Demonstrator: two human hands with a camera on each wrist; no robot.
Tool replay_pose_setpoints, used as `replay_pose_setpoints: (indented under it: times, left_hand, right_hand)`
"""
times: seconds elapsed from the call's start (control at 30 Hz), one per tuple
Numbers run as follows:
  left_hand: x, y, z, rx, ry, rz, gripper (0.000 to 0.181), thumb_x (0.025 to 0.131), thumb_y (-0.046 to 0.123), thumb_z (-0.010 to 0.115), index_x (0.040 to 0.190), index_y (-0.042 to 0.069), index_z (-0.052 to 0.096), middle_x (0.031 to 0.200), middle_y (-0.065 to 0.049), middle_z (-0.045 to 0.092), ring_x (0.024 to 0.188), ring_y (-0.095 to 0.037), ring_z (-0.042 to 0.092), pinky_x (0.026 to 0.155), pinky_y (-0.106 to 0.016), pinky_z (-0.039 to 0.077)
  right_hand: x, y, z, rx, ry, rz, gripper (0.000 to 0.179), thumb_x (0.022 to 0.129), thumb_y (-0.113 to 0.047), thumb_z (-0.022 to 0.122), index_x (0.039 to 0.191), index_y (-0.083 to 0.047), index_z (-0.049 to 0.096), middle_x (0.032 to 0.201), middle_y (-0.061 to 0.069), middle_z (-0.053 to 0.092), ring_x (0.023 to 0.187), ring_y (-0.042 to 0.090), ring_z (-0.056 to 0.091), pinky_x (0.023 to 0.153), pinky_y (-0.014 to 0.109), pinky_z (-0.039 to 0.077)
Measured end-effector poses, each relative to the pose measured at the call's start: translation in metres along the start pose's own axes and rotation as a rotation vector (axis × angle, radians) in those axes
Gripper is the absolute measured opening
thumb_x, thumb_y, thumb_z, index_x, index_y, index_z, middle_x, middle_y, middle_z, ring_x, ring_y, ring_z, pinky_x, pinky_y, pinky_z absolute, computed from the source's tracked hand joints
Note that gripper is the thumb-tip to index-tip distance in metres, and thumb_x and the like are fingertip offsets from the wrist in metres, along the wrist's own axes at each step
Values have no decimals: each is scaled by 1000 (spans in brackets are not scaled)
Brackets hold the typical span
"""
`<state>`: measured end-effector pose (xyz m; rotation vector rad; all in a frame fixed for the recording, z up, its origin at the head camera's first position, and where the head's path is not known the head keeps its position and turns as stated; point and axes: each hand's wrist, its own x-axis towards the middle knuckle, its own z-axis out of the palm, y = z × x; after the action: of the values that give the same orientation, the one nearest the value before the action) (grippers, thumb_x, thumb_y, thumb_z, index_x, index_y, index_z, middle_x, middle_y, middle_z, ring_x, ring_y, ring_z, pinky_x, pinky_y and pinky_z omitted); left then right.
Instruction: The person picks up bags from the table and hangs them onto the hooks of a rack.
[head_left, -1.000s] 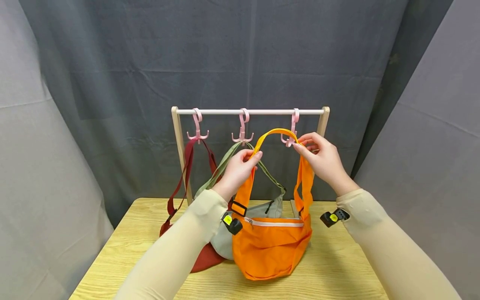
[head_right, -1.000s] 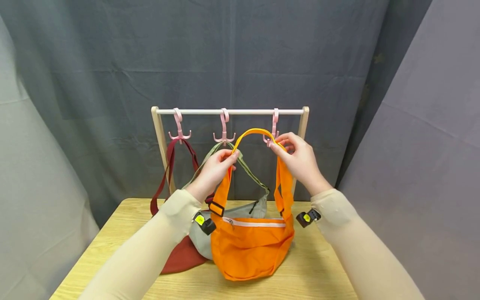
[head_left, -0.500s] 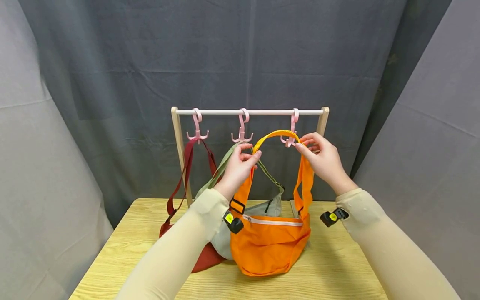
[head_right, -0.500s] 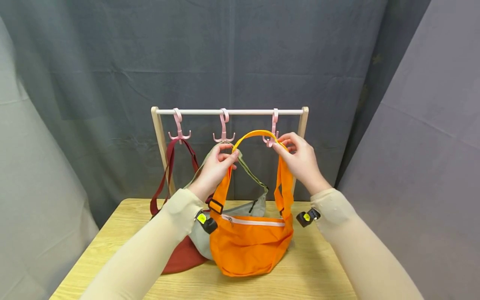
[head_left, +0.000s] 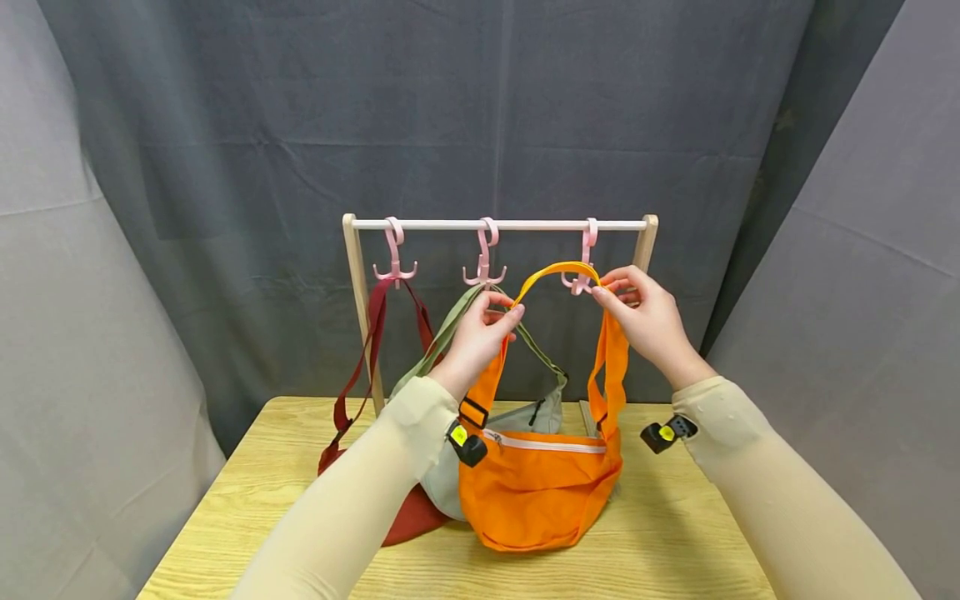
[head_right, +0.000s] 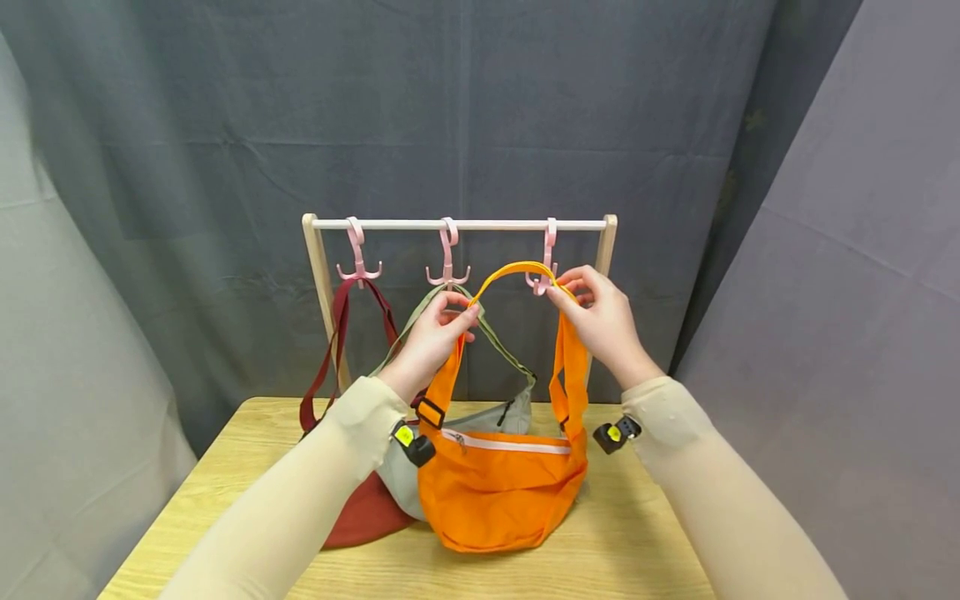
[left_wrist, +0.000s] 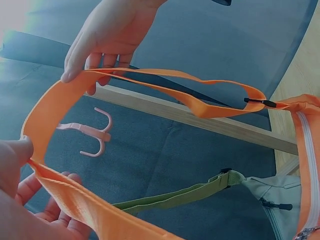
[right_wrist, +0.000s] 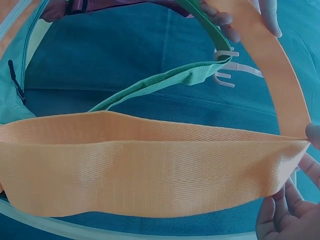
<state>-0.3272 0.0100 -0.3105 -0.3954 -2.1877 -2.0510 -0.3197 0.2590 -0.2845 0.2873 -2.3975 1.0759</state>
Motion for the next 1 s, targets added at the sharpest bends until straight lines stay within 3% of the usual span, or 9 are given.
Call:
replay_pose_setpoints:
  times: [0.2,0.43,0.63,0.7,1.0]
  left_hand:
    - [2,1,1,4,16,-12,25,99,25,70,116,8,62,101,-11,66,83,-28,67,71,-23,49]
    - [8,1,8,26,37,-13,26,99,26,71,115,7,63,96,-8,65,72,-14,60,69,-21,48]
    - [12,1,12,39,35,-25,28,99,28,71,115,7,65,95,-7,65,92,-38,68,70,-22,47]
    - [14,0,13,39,36,-33,29,99,30,70,116,7,66,97,-7,65,96,-40,68,71,-22,48]
    - [19,-4,14,-16,66,-44,30,99,26,71,116,2,68,99,-7,67,73,-16,61,71,-21,48]
  right_hand:
    - [1,0,3,-1,-9,4,41,101,-44,64,122,-9,63,116,16,67,103,32,65,76,22,51]
    - [1,3,1,8,-14,30,43,101,-46,63,122,-9,62,116,16,67,103,32,65,75,19,50]
    - [1,10,0,5,-5,36,43,101,-48,62,121,-9,62,113,15,66,100,32,65,72,15,49]
    - [2,11,1,3,-2,39,43,101,-48,62,121,-9,62,113,15,66,100,33,65,72,15,49]
    - [6,15,4,2,15,47,41,102,-45,62,120,-9,63,111,16,66,98,31,64,72,16,50]
